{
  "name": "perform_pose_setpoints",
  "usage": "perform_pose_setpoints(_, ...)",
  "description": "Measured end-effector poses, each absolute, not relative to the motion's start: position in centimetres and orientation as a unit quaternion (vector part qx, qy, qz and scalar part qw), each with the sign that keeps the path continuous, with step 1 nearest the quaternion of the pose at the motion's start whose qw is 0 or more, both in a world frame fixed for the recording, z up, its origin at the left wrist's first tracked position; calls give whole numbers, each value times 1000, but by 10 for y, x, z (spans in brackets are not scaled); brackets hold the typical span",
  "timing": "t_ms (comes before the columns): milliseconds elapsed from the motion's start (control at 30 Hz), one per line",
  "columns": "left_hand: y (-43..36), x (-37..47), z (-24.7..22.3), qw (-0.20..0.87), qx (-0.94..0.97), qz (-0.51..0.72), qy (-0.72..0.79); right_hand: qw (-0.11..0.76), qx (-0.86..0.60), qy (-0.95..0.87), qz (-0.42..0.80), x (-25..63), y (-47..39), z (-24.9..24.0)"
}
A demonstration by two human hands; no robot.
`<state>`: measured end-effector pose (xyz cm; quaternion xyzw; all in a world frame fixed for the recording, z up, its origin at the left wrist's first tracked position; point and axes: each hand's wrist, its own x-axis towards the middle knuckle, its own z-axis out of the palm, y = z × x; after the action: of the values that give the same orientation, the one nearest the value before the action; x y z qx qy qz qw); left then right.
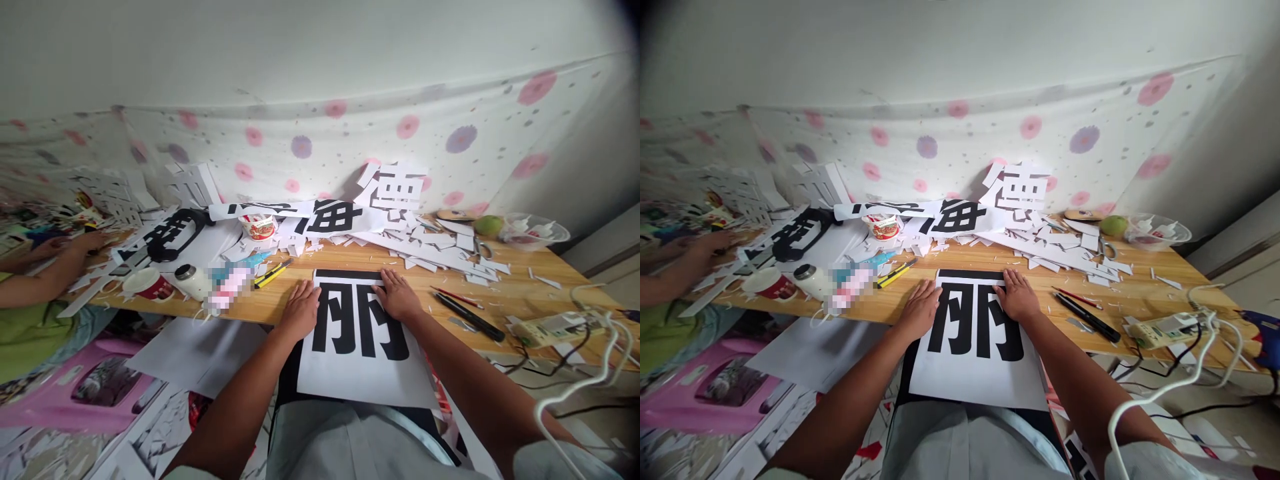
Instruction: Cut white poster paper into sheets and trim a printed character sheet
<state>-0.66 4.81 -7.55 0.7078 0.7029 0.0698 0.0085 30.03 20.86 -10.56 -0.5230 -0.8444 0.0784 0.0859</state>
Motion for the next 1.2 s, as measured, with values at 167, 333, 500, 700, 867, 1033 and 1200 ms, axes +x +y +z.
perform_pose_setpoints(167,79,-2,-76,16,697,78,713,90,-523,-844,81,301,209,-107)
perform_pose_setpoints(333,91,2,-79,10,678,75,731,94,-521,-845,70,301,209,-109)
perform_pose_setpoints(500,88,2,-79,10,670,72,738,94,-519,-847,64,302,209,-111)
perform_pose_setpoints(700,94,7,-75,-11,673,69,736,88,-523,-846,56,301,208,-111)
perform_pose_setpoints(867,105,23,-75,12,700,74,710,90,-518,-849,54,302,208,-111)
perform_pose_setpoints(1033,105,26,-77,32,691,70,719,93,-519,-848,59,303,209,-112)
perform_pose_setpoints(1200,105,24,-79,28,690,74,720,88,-526,-843,74,300,207,-105)
